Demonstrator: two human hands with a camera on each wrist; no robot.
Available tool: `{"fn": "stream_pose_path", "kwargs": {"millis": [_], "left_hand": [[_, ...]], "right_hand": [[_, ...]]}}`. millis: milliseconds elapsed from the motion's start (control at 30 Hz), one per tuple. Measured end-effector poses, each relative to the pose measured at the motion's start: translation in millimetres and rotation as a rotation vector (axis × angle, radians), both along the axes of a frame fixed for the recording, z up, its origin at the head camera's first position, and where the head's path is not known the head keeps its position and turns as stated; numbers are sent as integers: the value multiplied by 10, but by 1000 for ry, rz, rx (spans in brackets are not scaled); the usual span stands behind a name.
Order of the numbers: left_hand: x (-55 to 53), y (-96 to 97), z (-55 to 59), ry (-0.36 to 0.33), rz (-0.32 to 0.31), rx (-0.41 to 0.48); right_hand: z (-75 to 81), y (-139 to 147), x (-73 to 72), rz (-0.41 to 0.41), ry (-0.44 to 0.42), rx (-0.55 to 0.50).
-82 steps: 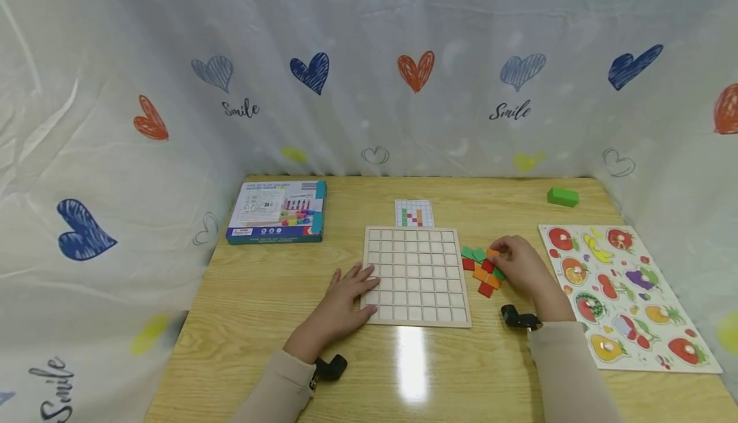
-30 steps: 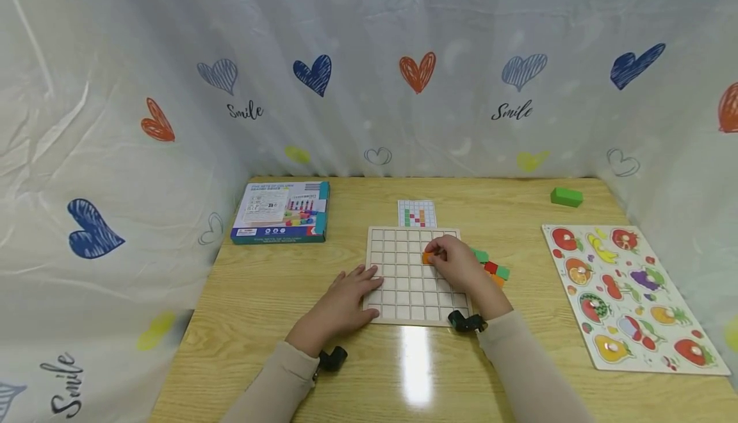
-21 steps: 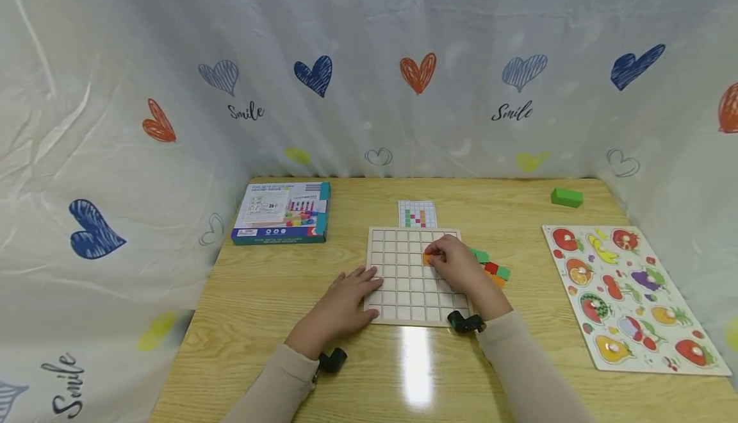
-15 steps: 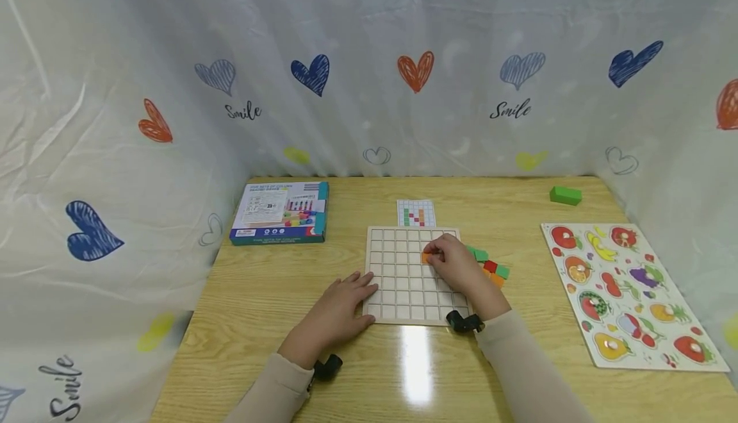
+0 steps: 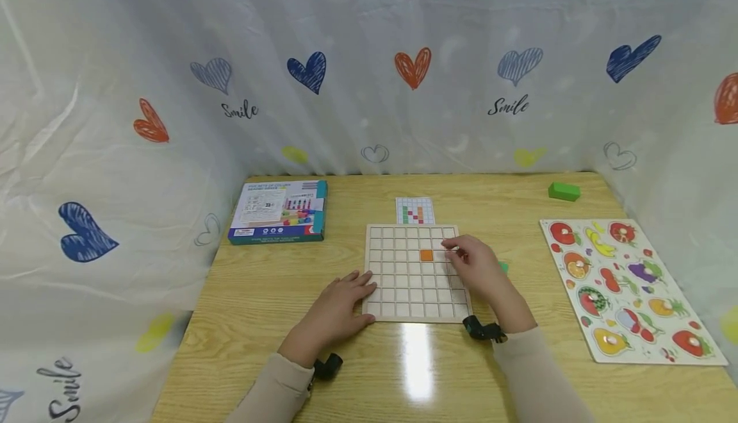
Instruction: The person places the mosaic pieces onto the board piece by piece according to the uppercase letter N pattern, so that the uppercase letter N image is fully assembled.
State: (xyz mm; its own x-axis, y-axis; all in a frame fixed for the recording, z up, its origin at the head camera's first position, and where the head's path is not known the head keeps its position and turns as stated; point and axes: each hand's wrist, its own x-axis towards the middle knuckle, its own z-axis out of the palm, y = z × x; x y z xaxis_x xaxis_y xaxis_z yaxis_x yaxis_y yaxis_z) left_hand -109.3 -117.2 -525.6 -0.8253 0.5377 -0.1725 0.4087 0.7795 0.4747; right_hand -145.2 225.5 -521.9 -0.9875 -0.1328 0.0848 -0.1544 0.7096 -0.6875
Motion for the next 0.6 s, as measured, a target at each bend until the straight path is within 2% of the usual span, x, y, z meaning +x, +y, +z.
{"fn": "stream_pose_path", "kwargs": {"millis": [100,233,333,433,600], "left_hand": [[-4,20,-6,-5,8,-3],[-1,29,1,-17,22,10],[9,19,6,-32,38,21],[15,6,3,-38,54,28],[3,27,-22,-31,46,46]], "right_hand": [[62,283,200,-117,19,13],[78,607,404,-254,-37,90],[31,740,497,-284,-100,120],[-52,781,558,-266,-150,99],[-135,785,621,-272,-138,83]]}}
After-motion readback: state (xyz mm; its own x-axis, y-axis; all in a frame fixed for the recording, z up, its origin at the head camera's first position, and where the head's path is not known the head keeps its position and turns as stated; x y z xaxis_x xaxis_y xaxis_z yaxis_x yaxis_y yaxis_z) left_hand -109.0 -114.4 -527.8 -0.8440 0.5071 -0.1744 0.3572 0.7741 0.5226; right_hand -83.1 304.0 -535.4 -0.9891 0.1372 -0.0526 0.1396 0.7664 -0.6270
